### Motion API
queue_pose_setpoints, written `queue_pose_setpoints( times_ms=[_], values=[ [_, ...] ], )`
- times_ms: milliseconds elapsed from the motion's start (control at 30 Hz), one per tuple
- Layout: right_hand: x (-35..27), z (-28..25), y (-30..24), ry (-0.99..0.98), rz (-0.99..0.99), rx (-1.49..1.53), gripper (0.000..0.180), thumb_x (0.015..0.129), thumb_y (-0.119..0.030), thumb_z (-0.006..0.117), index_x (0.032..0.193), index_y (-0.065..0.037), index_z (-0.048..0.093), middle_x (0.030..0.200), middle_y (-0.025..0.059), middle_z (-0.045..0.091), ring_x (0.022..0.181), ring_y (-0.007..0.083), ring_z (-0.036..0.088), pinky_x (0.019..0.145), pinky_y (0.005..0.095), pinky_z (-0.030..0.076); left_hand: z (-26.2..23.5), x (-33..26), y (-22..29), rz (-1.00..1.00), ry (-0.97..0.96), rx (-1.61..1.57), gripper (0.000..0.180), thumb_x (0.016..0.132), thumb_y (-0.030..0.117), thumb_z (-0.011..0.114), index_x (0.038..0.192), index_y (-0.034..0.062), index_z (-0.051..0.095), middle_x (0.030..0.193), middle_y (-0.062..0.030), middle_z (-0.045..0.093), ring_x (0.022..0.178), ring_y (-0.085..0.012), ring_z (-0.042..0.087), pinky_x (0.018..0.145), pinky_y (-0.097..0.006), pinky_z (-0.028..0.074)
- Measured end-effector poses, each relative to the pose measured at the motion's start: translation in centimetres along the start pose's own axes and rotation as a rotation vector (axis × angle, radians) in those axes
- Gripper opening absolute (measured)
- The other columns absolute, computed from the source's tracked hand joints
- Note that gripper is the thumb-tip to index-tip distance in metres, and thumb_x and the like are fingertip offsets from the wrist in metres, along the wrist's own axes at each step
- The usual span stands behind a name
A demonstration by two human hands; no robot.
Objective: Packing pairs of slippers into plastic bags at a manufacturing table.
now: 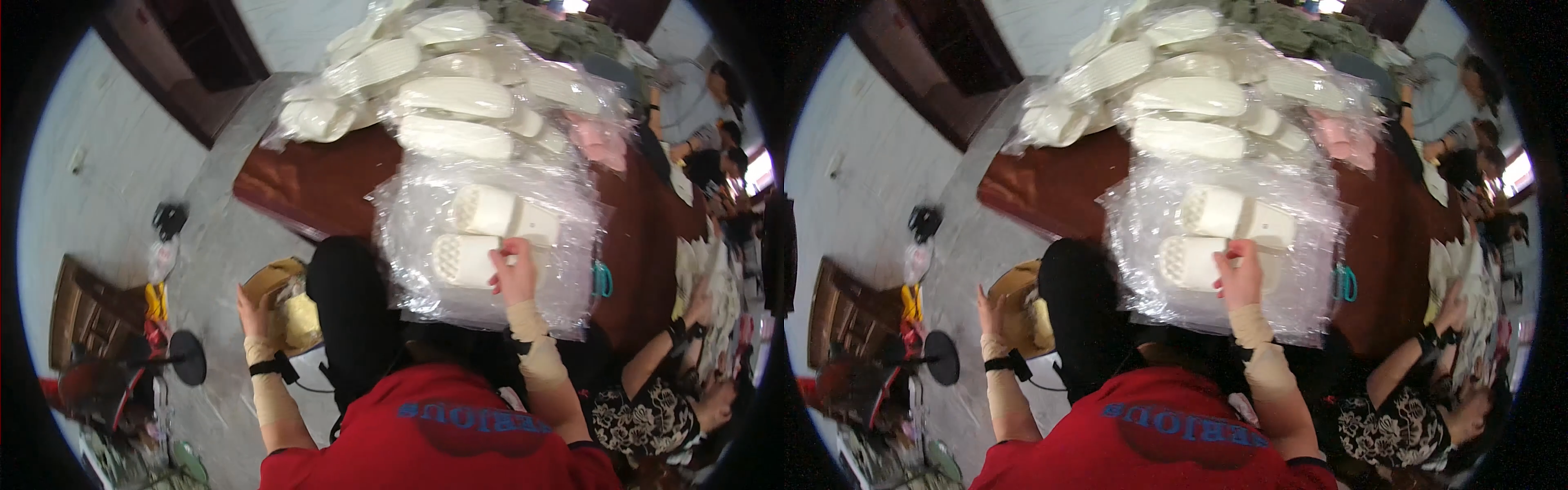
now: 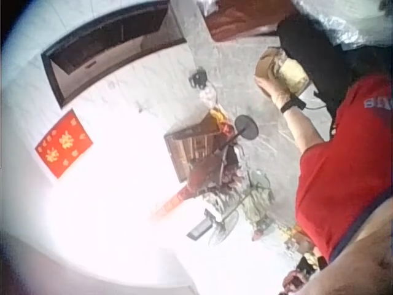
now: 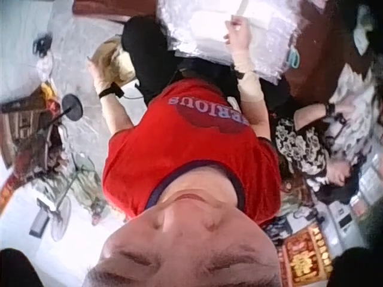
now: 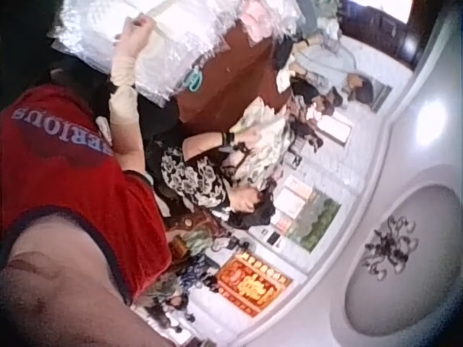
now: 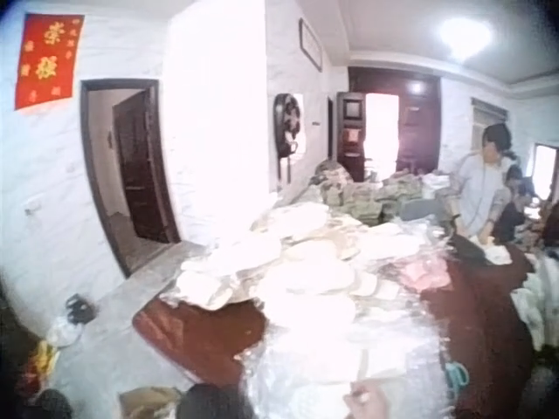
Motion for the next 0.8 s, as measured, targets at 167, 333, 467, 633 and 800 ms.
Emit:
queue_pose_setpoints(
  times_ms=[167, 333, 467, 633, 800],
  values=[
    [-0.6, -1.4, -0.3, -0.076, 0.108, -0.043, 0.025, 0.089, -0.011, 0.062, 0.111, -0.003, 0.053, 0.091, 0.0101, 0.062, 0.044, 0.0139, 0.056, 0.032, 0.0287, 0.039, -1.2, -2.8, 23.1, 0.461, 0.021, -0.314, 0.048, 0.085, -0.002, 0.058, 0.132, 0.0001, 0.048, 0.131, -0.0208, 0.052, 0.127, -0.0357, 0.045, 0.108, -0.041, 0.034],
    [-2.5, -6.5, -7.2, -0.184, 0.081, -0.090, 0.023, 0.090, -0.015, 0.062, 0.109, -0.005, 0.056, 0.090, 0.0117, 0.063, 0.051, 0.0194, 0.061, 0.041, 0.0322, 0.045, 6.0, -8.9, 36.8, 0.886, -0.403, -0.418, 0.040, 0.085, 0.002, 0.060, 0.125, 0.0061, 0.055, 0.137, -0.0128, 0.049, 0.133, -0.0328, 0.041, 0.109, -0.044, 0.032],
    [-1.9, -10.3, -11.4, -0.332, -0.508, -1.001, 0.028, 0.084, -0.026, 0.068, 0.107, -0.012, 0.062, 0.094, 0.0114, 0.059, 0.079, 0.0262, 0.062, 0.068, 0.0384, 0.050, 15.0, -10.2, 38.3, 0.968, -0.379, -0.203, 0.056, 0.087, 0.013, 0.061, 0.140, 0.0111, 0.041, 0.148, -0.0090, 0.038, 0.141, -0.0309, 0.029, 0.113, -0.052, 0.021],
    [1.3, -11.3, -9.7, -0.701, -0.690, -1.558, 0.019, 0.080, -0.027, 0.067, 0.092, -0.013, 0.069, 0.099, 0.0098, 0.058, 0.099, 0.0279, 0.056, 0.078, 0.0375, 0.050, 18.3, -10.3, 37.8, 0.905, -0.343, -0.162, 0.065, 0.090, 0.021, 0.057, 0.148, 0.0126, 0.029, 0.154, -0.0077, 0.028, 0.144, -0.0284, 0.023, 0.115, -0.054, 0.011],
    [4.9, -6.9, -6.1, -0.768, -0.827, -1.459, 0.014, 0.081, -0.017, 0.060, 0.092, -0.010, 0.066, 0.106, 0.0098, 0.056, 0.101, 0.0272, 0.054, 0.082, 0.0371, 0.051, 18.4, -10.4, 38.4, 0.890, -0.435, -0.193, 0.063, 0.091, 0.020, 0.054, 0.147, 0.0055, 0.029, 0.153, -0.0098, 0.030, 0.143, -0.0269, 0.024, 0.116, -0.052, 0.008]
  ],
)
Point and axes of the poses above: each hand's wrist, its own x-axis towards the middle knuckle, its own z-axis out of the palm, y = z × x, the point moved 4 cm from there along x, towards the middle knuckle
